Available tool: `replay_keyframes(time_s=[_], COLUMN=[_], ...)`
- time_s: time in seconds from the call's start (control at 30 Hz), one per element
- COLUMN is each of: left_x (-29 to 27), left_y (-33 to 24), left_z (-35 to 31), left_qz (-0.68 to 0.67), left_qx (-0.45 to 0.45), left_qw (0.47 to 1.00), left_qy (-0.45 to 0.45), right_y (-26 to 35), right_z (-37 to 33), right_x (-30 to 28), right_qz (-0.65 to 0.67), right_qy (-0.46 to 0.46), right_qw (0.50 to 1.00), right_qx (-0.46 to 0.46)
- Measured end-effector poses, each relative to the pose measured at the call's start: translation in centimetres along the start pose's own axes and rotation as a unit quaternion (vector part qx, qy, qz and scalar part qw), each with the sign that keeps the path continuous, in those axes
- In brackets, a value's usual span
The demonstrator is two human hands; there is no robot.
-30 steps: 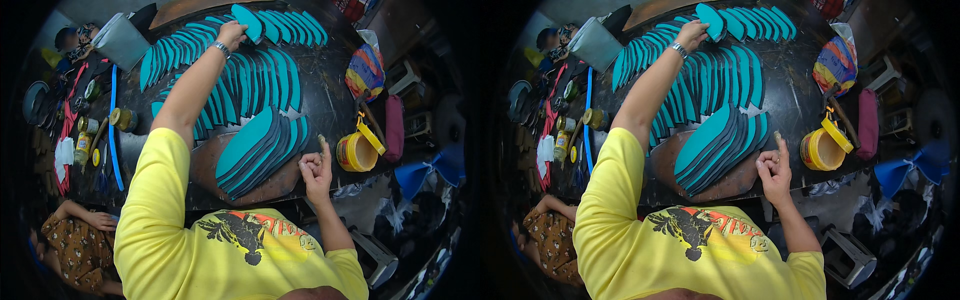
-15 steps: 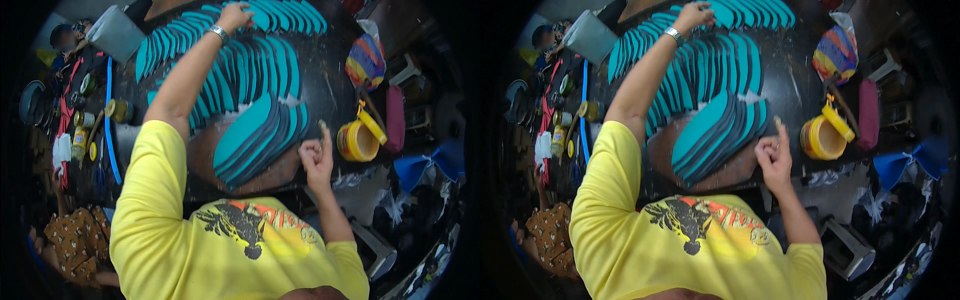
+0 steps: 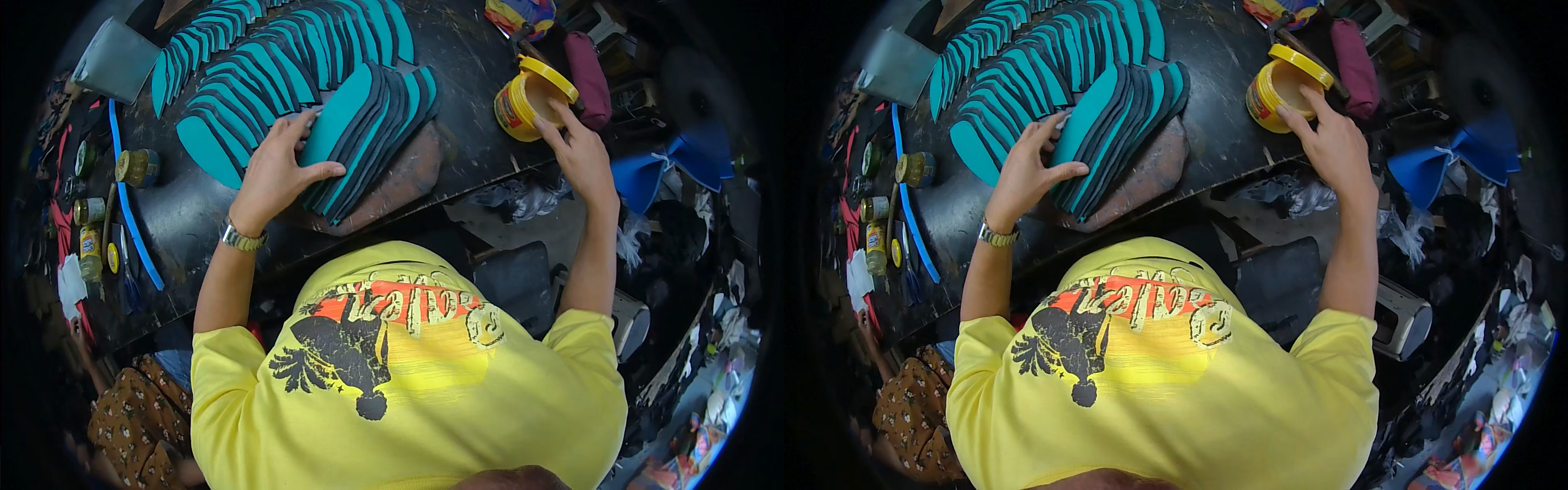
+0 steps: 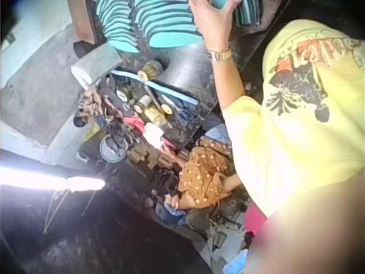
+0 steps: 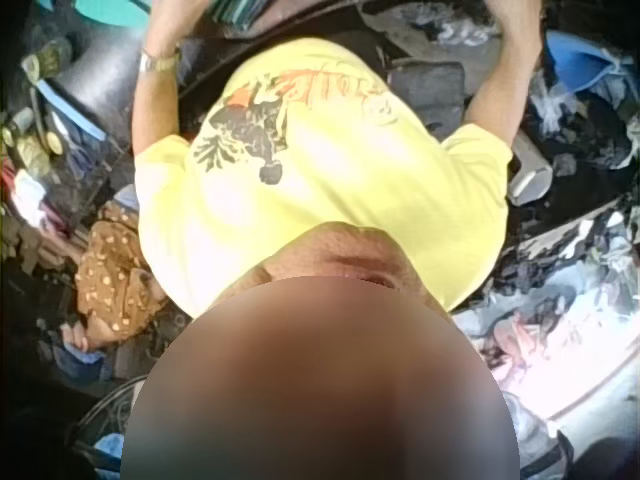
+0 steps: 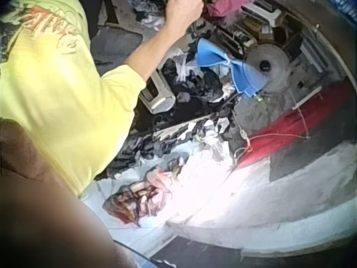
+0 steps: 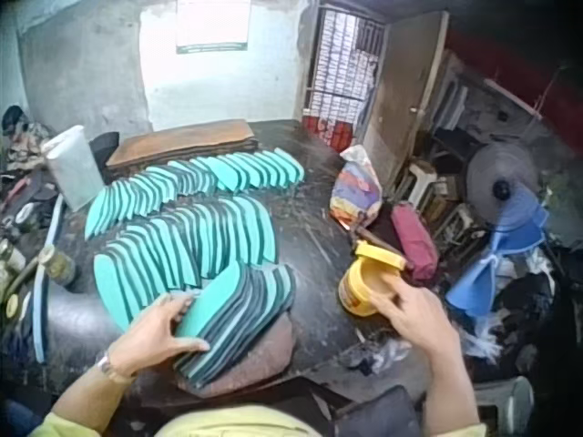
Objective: The person repeatedly picks up teal-colored shoe sole pieces, applies glue from a yellow container to the edges, and places them back on the table. The person also closes the glue container and rubs their hands together.
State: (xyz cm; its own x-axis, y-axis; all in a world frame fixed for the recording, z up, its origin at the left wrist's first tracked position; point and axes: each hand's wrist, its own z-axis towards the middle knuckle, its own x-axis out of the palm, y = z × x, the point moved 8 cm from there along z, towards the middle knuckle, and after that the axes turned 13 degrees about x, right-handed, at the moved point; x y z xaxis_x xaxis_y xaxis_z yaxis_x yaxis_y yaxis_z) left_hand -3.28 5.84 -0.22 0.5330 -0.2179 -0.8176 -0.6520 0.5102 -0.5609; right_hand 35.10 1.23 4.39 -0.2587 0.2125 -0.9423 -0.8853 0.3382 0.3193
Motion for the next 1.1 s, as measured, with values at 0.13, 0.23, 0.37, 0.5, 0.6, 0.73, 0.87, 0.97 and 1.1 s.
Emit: replay_keyframes(time_s=[0.13, 0.23, 0.37, 0.5, 0.6, 0.73, 0.87, 0.97, 1.1], left_x=[0.4, 1.0, 1.8, 0.3, -0.5, -0.3, 0.3, 2.4, 4.4], left_y=[1.0, 1.4, 1.6, 0.5, 0.8, -0.2, -3.4, -4.3, -6.7], left_z=[1.6, 3.0, 3.7, 3.8, 4.1, 4.1, 3.2, 2.5, 1.7], left_qz=[-0.017, 0.071, 0.078, 0.036, -0.083, -0.374, -0.57, -0.623, -0.612], left_qx=[0.001, 0.008, 0.01, 0.071, 0.044, 0.026, 0.054, -0.038, -0.023], left_qw=[1.0, 0.997, 0.996, 0.987, 0.984, 0.922, 0.817, 0.781, 0.789], left_qy=[-0.019, -0.028, -0.035, -0.138, -0.149, -0.097, -0.065, -0.043, 0.035], right_y=[-0.6, 0.0, 0.7, 0.6, 0.7, 3.9, 7.4, 9.6, 11.1], right_z=[1.4, 1.3, -0.8, -3.2, -4.7, -6.8, -8.3, -7.6, -6.6], right_x=[2.6, 1.1, -2.4, 0.6, 1.2, -0.2, -0.7, -0.4, 1.4], right_qz=[0.028, 0.006, 0.043, -0.121, -0.156, -0.088, 0.174, 0.386, 0.502], right_qy=[0.213, 0.206, -0.004, 0.004, 0.001, 0.019, 0.12, 0.106, 0.083], right_qw=[0.969, 0.969, 0.996, 0.99, 0.983, 0.996, 0.974, 0.905, 0.836], right_qx=[0.125, 0.138, 0.077, 0.077, 0.1, -0.01, -0.083, -0.142, -0.205])
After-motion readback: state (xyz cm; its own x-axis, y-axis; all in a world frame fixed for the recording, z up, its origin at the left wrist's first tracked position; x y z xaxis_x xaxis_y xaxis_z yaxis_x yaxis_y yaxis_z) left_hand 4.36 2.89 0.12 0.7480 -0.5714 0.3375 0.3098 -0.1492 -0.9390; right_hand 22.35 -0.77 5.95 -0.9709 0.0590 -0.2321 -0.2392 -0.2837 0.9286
